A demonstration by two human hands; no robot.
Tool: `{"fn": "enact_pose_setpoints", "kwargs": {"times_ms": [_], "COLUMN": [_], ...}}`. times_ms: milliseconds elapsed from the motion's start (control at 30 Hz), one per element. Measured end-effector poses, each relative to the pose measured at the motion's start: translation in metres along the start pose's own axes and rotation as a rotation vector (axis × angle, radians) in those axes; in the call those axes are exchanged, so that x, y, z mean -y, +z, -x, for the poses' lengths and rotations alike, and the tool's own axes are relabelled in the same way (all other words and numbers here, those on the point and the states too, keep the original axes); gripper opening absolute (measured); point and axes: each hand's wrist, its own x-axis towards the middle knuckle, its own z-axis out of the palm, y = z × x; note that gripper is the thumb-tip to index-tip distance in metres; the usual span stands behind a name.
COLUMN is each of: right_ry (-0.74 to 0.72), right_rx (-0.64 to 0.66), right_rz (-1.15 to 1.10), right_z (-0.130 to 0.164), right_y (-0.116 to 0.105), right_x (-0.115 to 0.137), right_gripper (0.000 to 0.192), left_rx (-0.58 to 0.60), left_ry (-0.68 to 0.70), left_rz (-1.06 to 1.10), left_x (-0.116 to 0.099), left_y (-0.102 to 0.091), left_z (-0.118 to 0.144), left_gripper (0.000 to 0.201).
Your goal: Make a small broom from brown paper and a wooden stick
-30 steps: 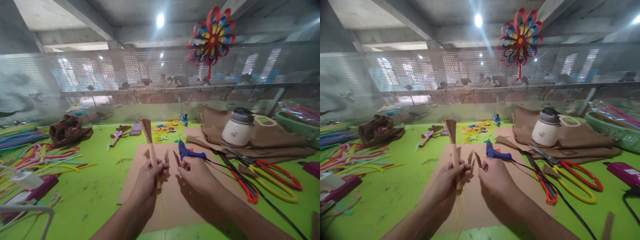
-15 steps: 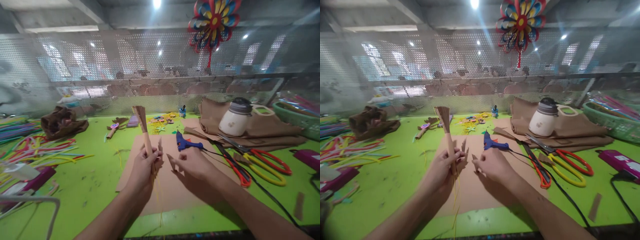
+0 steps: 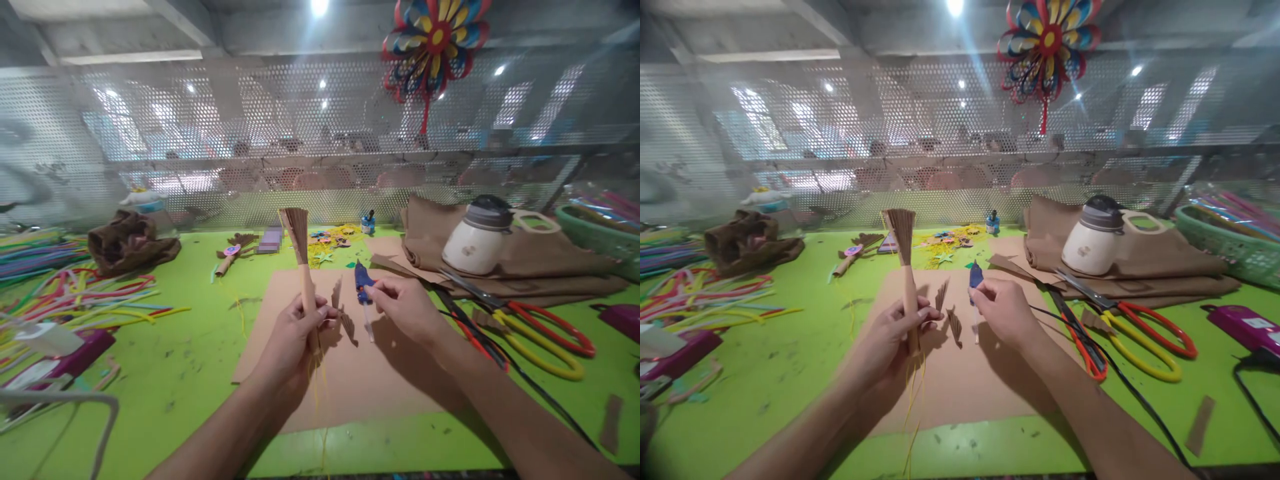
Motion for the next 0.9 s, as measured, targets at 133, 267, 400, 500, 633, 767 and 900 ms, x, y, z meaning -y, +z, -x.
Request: {"fn": "enact_pose_setpoints", "kwargs": {"times_ms": [133,267,400,500,633,767,900], "right_ry": [0.095,0.201,0.241,0.270,0.265,0.246,0.247], "right_rx": [0.151,0.257,0.238,0.226,0.221,0.215,0.219], "right_rz": [-0.196,-0.481,-0.689,-0.770,-0.817,-0.830,-0.826], "right_z": [0.004,0.008,0.009,0.008,0.007,0.006,0.004], "right_y": [0.008,0.015,0.019,0.021,0.022,0.019,0.016], "right_x": [0.004,0.008,0.011,0.011,0.010,0.010,0.009], "right_gripper": [0.028,0.029,0.030,0.029,0.026,0.026,0.024], "left_rx": [0.104,0.226,0.268,0.237,0.171,0.115,0.158], "left_ry": [-0.025,-0.028,-0.034,-0.041,-0.067,-0.091,-0.061], "left_rz": [0.005,0.007,0.023,0.007,-0.028,-0.081,-0.136], "left_x": [-0.003,-0.001,0.001,0.000,-0.004,-0.005,-0.004], "left_y": [0.000,-0.001,0.000,0.000,-0.001,-0.004,-0.008], "left_z": [0.004,0.006,0.006,0.004,0.001,-0.002,-0.006], "left_gripper": [0.017,0.015,0.015,0.015,0.016,0.019,0.025]}}
